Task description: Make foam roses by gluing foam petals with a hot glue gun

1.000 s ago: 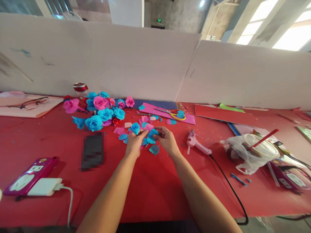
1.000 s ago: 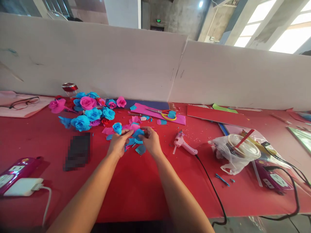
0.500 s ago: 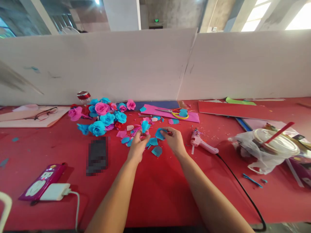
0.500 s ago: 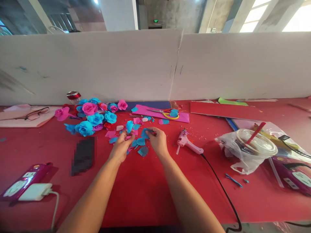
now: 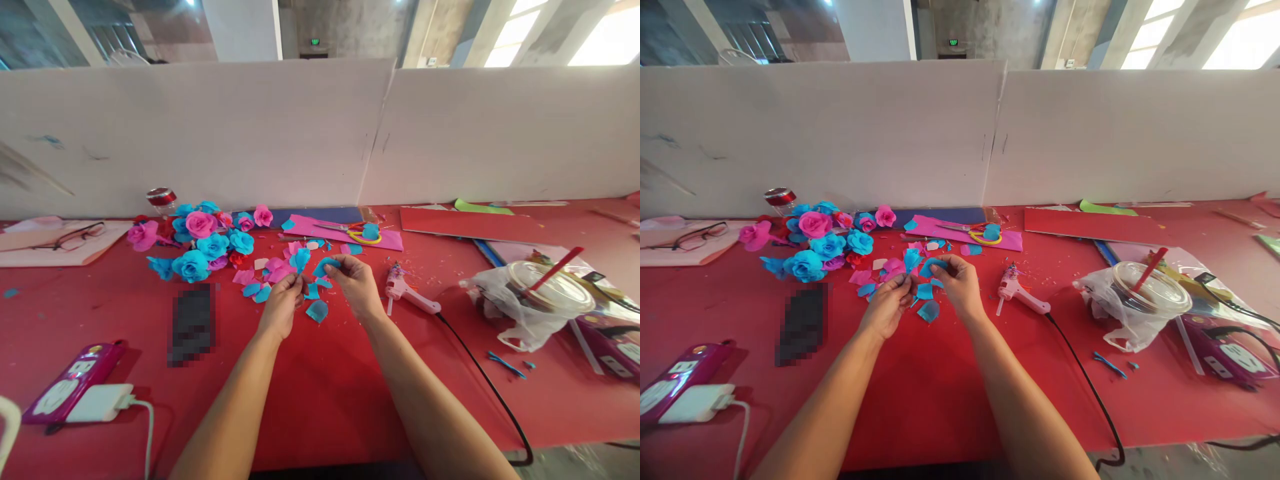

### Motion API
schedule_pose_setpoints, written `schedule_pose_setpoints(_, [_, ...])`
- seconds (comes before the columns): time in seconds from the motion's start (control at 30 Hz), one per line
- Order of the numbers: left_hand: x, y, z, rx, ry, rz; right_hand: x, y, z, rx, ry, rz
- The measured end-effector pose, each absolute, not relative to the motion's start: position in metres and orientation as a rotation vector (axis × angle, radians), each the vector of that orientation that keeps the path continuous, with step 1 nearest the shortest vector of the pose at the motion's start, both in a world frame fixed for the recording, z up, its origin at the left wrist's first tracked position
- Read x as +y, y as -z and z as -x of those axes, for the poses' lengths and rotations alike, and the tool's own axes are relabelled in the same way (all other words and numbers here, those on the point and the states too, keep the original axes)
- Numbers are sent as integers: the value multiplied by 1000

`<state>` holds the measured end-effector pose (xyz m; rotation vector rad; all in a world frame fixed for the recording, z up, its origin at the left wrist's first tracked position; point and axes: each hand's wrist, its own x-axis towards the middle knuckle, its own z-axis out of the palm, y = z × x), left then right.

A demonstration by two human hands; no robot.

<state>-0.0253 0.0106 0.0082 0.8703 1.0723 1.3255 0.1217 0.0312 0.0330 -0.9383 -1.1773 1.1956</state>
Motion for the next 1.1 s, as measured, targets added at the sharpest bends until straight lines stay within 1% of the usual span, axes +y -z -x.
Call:
schedule_pose_setpoints(0.13, [8, -11, 22, 1139, -1332, -983, 28, -37, -120, -1223, -1205, 901])
schedule_pose_setpoints(0.27, [6, -15, 20, 1152, -1314, -937, 30, -35, -124, -1278, -1139, 946])
schedule_pose_setpoints(0.4, [7, -17, 21, 1064, -1350, -797, 34, -30, -127, -1338, -1228, 1000])
schedule_pose_setpoints(0.57, [8, -17, 24, 1124, -1314, -613, 33, -32, -128, -1439, -1390, 832])
schedule_pose_setpoints(0.7, [6, -20, 23, 1076, -1208, -585, 32, -32, -128, -1525, -1360, 774])
schedule_pose_setpoints(0.8, [5, -21, 22, 1055, -1252, -632, 34, -31, -128, -1428, -1365, 851])
schedule_pose_setpoints(0.93, [7, -19, 22, 1109, -1378, -650, 35, -30, -126, -1149, -1533, 968])
schedule_pose_setpoints(1.0, [7, -19, 24, 1134, -1385, -675, 35, -29, -125, -1182, -1554, 999])
schedule_pose_setpoints(1.1, [7, -19, 25, 1151, -1379, -710, 35, -25, -124, -1259, -1470, 1005])
